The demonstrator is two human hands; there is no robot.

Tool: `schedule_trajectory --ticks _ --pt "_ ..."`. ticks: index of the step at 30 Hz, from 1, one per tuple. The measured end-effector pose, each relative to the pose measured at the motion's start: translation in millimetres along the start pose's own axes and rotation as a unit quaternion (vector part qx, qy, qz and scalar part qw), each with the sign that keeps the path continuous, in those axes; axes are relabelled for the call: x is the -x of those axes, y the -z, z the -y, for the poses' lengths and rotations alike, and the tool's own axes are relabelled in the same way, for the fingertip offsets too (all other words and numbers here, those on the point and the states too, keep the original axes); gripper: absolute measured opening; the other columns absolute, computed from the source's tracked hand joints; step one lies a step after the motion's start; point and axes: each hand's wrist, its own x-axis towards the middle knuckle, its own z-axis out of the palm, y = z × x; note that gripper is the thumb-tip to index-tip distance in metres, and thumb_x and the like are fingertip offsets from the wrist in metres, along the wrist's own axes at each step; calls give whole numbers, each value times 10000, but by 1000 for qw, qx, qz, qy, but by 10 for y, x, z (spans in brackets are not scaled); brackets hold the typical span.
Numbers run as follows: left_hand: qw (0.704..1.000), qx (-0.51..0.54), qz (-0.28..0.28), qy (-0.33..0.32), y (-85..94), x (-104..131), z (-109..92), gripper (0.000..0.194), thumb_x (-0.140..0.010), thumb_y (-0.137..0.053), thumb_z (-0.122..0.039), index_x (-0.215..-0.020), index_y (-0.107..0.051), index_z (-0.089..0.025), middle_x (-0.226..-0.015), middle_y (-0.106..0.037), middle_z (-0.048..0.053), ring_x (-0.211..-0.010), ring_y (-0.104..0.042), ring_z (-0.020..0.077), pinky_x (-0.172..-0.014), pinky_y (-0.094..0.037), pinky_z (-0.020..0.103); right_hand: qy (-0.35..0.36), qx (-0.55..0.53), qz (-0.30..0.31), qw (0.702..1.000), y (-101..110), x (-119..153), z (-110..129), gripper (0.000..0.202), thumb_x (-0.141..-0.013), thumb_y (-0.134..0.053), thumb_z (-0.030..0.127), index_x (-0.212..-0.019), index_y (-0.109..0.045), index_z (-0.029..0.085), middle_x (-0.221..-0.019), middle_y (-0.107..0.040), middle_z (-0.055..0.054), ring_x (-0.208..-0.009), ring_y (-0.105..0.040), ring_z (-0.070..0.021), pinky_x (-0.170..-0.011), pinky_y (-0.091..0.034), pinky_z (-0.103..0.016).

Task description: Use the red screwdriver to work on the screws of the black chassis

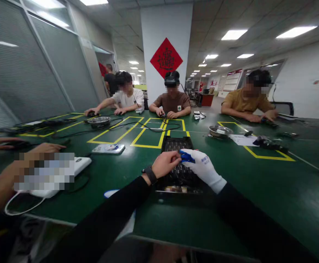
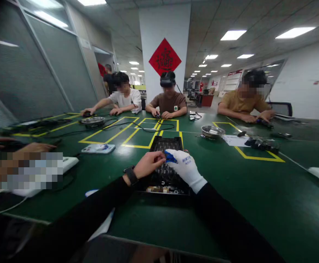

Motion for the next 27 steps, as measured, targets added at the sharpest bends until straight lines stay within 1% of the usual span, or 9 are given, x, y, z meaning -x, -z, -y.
schedule_trajectory --ticks 6,9,11,13,14,16,19,22,27 --pt "1000 8 13 -3 -11 8 10 187 -817 -480 -321 -783 -577 -165 -575 -446 -44 -537 -394 77 -519 -265 186 30 -17 9 999 -22 -37 -32 415 -755 -585 285 -1159 -540 196 -1059 -634 -64 -960 -580 -204 -899 -416 -348" --pt "1000 9 1 -6 -7 -4 12 190 -827 -464 -313 -778 -568 -162 -582 -457 -41 -542 -399 78 -525 -273 187 17 -49 -17 999 17 -52 6 456 -713 -626 275 -1150 -532 184 -1066 -616 -79 -981 -560 -212 -893 -412 -354" --pt "1000 9 -10 0 -8 -11 15 197 -835 -450 -314 -792 -566 -161 -590 -472 -37 -543 -405 80 -527 -277 190 -16 -87 -41 995 50 -54 47 364 -707 -624 272 -1055 -570 179 -1002 -620 -75 -931 -568 -203 -843 -431 -342" --pt "1000 9 -14 8 -10 -14 18 204 -839 -445 -318 -801 -566 -159 -593 -483 -35 -542 -410 82 -529 -283 191 -63 -128 -59 988 71 -47 83 209 -720 -600 285 -900 -597 178 -872 -620 -51 -811 -577 -179 -751 -450 -316" --pt "1000 9 -14 11 -11 -14 19 205 -838 -446 -320 -803 -567 -158 -593 -485 -34 -543 -413 83 -530 -286 191 -88 -145 -67 983 76 -41 95 166 -722 -594 302 -830 -593 177 -804 -609 -35 -744 -568 -165 -699 -451 -300" --pt "1000 11 -13 15 -11 -12 20 201 -836 -451 -317 -805 -568 -156 -595 -488 -34 -546 -420 83 -533 -292 191 -138 -173 -82 972 77 -30 106 180 -702 -609 345 -733 -567 173 -688 -571 -4 -629 -525 -136 -599 -428 -265" --pt "1000 18 -17 15 -4 -8 13 194 -836 -452 -309 -803 -565 -155 -598 -484 -35 -551 -426 82 -535 -297 191 -198 -199 -98 955 78 -24 104 243 -645 -653 384 -683 -549 168 -598 -523 26 -547 -461 -111 -516 -379 -235" --pt "1000 22 -16 6 5 -6 1 190 -835 -454 -307 -794 -561 -155 -592 -472 -38 -547 -422 80 -531 -293 190 -207 -228 -94 947 98 -25 108 229 -651 -643 375 -688 -568 162 -615 -550 17 -566 -479 -114 -544 -395 -239" --pt "1000 18 -17 1 6 0 -4 197 -834 -458 -312 -802 -569 -153 -589 -468 -38 -541 -415 78 -524 -285 191 -166 -259 -73 949 131 3 146 238 -700 -601 352 -838 -619 159 -802 -636 -35 -727 -572 -154 -702 -443 -283"
